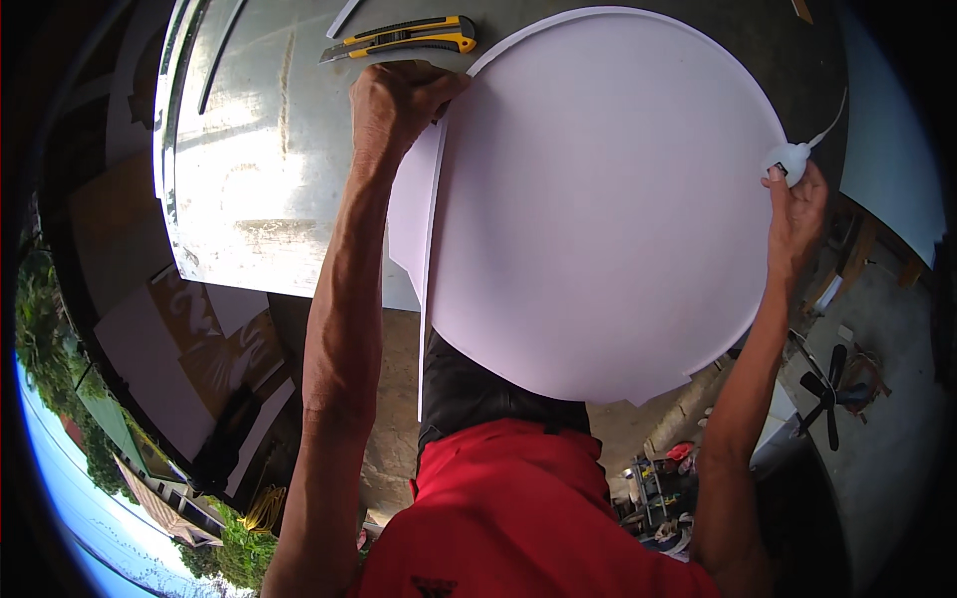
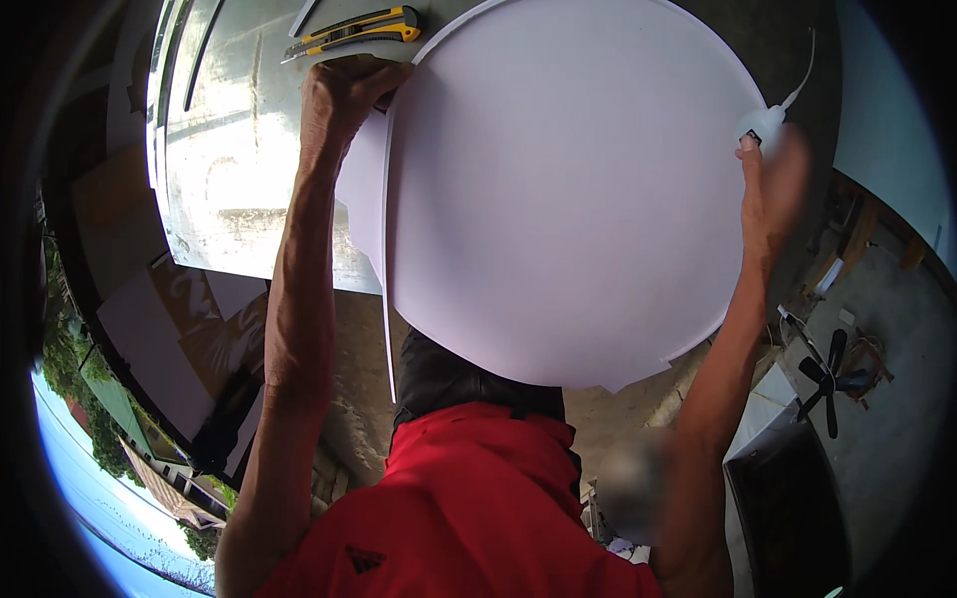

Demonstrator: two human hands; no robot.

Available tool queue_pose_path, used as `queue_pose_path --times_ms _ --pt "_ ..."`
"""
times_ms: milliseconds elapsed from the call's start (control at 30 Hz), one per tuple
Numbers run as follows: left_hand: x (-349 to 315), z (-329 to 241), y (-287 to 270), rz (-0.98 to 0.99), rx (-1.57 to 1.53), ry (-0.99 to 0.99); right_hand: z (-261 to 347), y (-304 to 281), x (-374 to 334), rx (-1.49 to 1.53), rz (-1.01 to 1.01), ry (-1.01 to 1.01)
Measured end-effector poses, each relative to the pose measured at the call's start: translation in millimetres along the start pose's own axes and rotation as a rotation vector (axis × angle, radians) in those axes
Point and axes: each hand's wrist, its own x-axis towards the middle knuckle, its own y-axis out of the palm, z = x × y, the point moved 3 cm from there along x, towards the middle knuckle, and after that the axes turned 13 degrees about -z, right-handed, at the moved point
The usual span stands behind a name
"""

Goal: The person applies glue to the edge of a large white circular plastic sheet and presses a thin white plastic strip onto it. They use a utility knife to cut the strip to length and continue attaching it along the perimeter of the sheet.

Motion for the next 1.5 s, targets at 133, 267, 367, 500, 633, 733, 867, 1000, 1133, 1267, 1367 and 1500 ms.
queue_pose_path --times_ms 133,267,367,500,633,733,867,1000,1133,1267,1367,1500 --pt "2 -3 1 0.035 0.037 0.01 36 48 -39 -0.217 0.28 -0.331" --pt "1 2 1 0.018 0.031 0.016 58 82 -56 -0.198 0.356 -0.441" --pt "2 -4 0 0.031 0.024 0.01 60 94 -56 -0.202 0.366 -0.522" --pt "7 -24 -9 0.068 -0.089 -0.369 64 106 -52 -0.201 0.341 -0.598" --pt "7 -26 -10 0.055 -0.089 -0.34 68 113 -50 -0.191 0.337 -0.652" --pt "6 -24 -8 0.045 -0.114 -0.326 71 116 -49 -0.18 0.334 -0.708" --pt "7 -23 -9 0.054 -0.095 -0.334 76 121 -47 -0.173 0.336 -0.749" --pt "6 -20 -8 0.052 -0.095 -0.316 85 125 -47 -0.187 0.353 -0.736" --pt "6 -18 -7 0.069 -0.098 -0.352 85 128 -45 -0.175 0.347 -0.805" --pt "4 -17 -7 0.044 -0.135 -0.359 89 129 -45 -0.186 0.349 -0.824" --pt "5 -18 -7 0.042 -0.148 -0.336 89 129 -45 -0.187 0.35 -0.834" --pt "5 -17 -6 0.047 -0.125 -0.307 91 129 -46 -0.181 0.349 -0.835"
